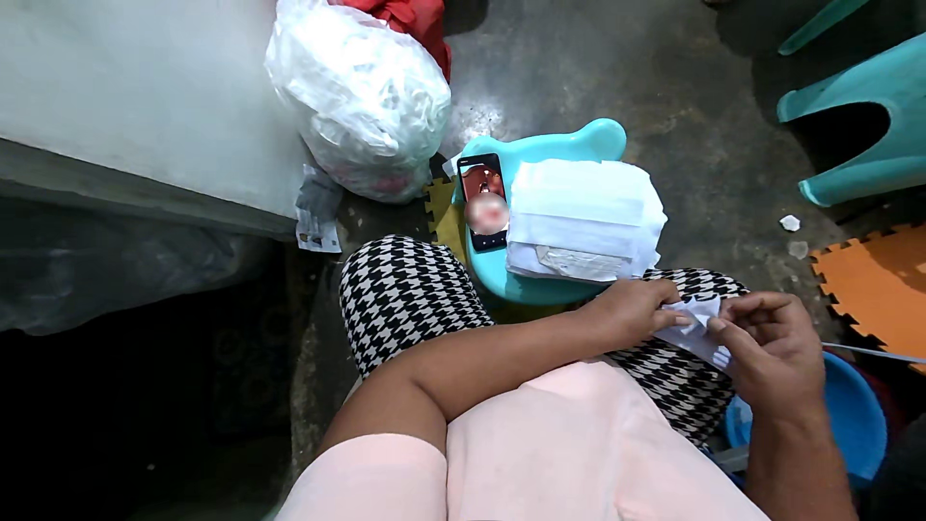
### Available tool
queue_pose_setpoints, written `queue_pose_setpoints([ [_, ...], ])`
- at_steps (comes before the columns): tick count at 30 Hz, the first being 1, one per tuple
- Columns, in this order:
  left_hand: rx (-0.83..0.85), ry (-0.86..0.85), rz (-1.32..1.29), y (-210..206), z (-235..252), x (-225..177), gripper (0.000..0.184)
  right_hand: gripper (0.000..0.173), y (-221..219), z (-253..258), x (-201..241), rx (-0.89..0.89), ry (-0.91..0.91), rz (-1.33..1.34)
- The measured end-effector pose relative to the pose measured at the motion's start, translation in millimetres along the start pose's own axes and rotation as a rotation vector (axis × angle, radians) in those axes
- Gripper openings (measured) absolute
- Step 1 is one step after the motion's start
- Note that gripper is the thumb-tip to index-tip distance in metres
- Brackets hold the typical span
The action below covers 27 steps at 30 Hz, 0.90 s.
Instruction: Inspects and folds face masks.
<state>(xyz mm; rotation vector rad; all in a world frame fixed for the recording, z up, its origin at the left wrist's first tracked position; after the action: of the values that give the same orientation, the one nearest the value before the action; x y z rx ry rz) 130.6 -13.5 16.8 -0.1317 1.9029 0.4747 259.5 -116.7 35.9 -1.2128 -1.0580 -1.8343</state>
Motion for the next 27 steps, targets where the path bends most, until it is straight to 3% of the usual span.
queue_pose_setpoints([
  [5,0.029,0.096,0.104,-6,3,4,0.028,0.029,5,-1,-1,-0.033,-0.02,0.019],
  [9,-0.055,0.102,0.137,-5,2,4,0.032,0.029,3,-2,-2,-0.049,-0.036,0.055],
  [12,-0.076,0.048,-0.055,1,0,-5,0.03,0.03,3,-3,-2,-0.046,-0.044,0.059],
  [17,0.047,0.103,-0.31,-4,11,-9,0.032,0.031,-1,-4,-2,-0.004,-0.015,0.004],
  [21,0.008,0.127,-0.223,2,11,-12,0.028,0.031,0,-5,-3,0.0,0.029,-0.019],
  [27,-0.054,-0.047,-0.036,3,7,-22,0.021,0.038,0,-3,-5,0.06,0.03,0.006],
])
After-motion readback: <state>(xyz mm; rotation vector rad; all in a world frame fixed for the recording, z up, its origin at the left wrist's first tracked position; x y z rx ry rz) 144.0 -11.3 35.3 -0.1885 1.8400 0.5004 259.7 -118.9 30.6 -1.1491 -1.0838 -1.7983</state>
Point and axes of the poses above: each hand's wrist, its own z-axis towards the middle knuckle, its own y-axis out of the back of the hand, x = y × z, the point moved 6 cm from there along z, towards the middle knuckle, and after that the axes turned 11 degrees about y, right-handed, at the moved point
